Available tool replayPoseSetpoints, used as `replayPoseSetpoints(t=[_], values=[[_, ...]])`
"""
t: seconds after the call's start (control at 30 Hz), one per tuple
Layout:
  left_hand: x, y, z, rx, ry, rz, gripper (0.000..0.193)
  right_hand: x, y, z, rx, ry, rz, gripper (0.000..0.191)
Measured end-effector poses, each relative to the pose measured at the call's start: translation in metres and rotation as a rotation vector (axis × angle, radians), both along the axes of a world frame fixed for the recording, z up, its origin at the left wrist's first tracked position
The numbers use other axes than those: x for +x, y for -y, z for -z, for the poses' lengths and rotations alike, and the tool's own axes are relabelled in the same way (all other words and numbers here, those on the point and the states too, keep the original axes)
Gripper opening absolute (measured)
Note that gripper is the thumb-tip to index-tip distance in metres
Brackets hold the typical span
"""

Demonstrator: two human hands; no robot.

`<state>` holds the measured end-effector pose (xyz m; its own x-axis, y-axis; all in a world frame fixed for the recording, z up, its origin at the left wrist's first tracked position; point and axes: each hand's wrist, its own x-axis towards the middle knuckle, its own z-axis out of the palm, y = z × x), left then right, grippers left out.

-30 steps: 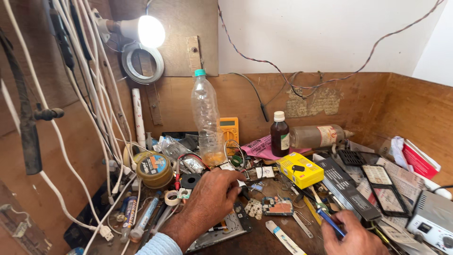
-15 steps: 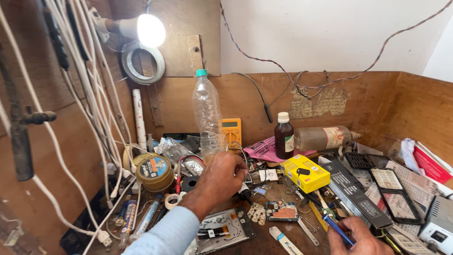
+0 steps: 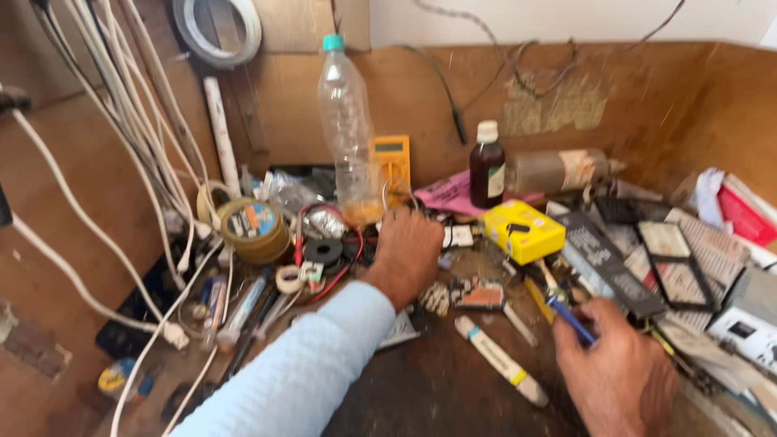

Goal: The person cleans a small electronic circuit board using a brush and liquid from a plastic bottle. They then use a pen-like tool to point at and manipulate components on the board and a disassembled phone chassis on a cluttered workbench.

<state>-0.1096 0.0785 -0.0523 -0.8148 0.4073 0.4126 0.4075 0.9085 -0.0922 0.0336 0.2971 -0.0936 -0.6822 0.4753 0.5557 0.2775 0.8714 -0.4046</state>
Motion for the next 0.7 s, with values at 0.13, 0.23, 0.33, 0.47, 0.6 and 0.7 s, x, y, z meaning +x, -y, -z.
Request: replayPoseSetpoints(t=[0.13, 0.23, 0.33, 0.47, 0.6, 0.7], values=[[-0.010, 0.007, 0.006, -0.024, -0.165, 0.020, 0.012, 0.006, 0.006, -0.012, -0.029, 0.054, -0.032, 0.029], [-0.018, 0.012, 0.008, -0.041, -0.181, 0.029, 0.011, 0.002, 0.005, -0.012, -0.067, 0.109, 0.006, 0.030], [-0.022, 0.016, 0.008, -0.009, -0.191, 0.061, 0.012, -0.005, -0.001, -0.004, -0.087, 0.118, 0.021, 0.030], [-0.012, 0.026, 0.000, 0.182, -0.153, 0.146, 0.007, -0.021, -0.020, 0.010, -0.135, 0.133, -0.069, 0.032], [0.002, 0.045, -0.028, 0.472, 0.058, 0.192, 0.010, -0.035, -0.031, 0.024, -0.150, 0.194, -0.044, 0.032], [0.027, 0.063, -0.042, 0.746, 0.010, 0.289, 0.012, -0.037, -0.031, 0.031, -0.160, 0.188, -0.013, 0.030]])
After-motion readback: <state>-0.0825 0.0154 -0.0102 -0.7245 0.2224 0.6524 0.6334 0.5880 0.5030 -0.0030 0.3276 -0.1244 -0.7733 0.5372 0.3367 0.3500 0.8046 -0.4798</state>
